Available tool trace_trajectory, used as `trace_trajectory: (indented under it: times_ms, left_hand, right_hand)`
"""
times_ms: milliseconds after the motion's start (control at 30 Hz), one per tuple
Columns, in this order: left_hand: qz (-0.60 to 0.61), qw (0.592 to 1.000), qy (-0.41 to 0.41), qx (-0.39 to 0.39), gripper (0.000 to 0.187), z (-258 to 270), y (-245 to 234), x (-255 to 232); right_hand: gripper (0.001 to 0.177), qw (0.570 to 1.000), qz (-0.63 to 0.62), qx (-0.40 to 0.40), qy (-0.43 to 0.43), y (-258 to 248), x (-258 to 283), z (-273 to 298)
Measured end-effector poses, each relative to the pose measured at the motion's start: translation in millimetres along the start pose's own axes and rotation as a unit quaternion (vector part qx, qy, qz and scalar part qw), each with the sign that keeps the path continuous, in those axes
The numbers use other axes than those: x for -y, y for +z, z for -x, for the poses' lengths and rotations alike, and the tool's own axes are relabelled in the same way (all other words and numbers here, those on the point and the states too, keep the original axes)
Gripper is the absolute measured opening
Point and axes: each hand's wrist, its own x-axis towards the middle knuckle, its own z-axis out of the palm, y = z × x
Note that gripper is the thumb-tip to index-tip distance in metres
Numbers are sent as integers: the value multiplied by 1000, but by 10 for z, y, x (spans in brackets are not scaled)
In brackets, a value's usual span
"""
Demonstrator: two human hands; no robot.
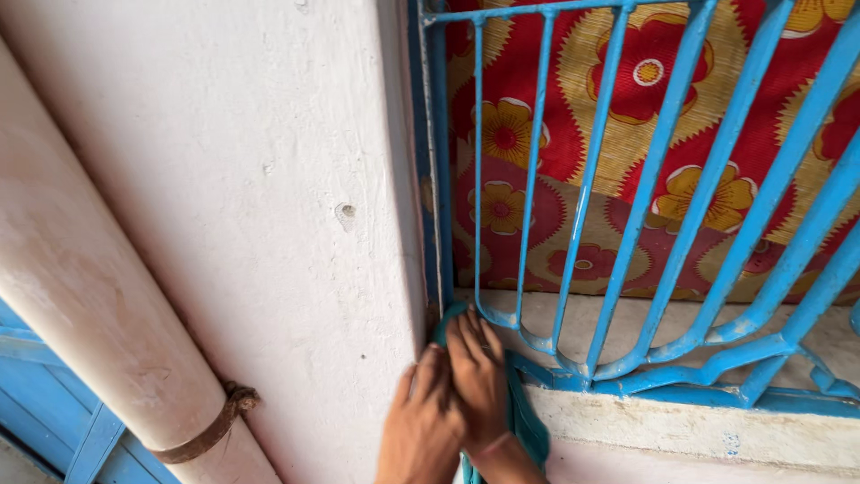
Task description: The person cleans the metal window bars and window frame by wiping them with a cloth.
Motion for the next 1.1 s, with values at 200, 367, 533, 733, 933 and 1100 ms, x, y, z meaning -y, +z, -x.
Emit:
trace_trajectory:
  times_ms: [200,367,533,733,933,1100]
  left_hand:
    - [-103,993,56,6,66,-271,-499,65]
    - [-134,988,59,38,42,-648,-633,109]
    - [-144,983,97,62,28,-687,-704,137]
    - [-162,973,92,136,33,-864,-572,241]
    - [-214,953,168,132,24,-832,-256,82]
    - [-149,975,129,107,20,-734,-223,74]
  right_hand:
    - [37,999,-16,-7,-51,-122,-175,78]
    - [33,998,40,49,22,-130,-322,306]
    - [37,1000,18,25,5,18,-106,143]
    - [36,1000,0,-3,-16,59,-64,30]
    - [25,998,44,28,-24,-170,-341,227]
    - [32,999,22,26,15,-534,-12,63]
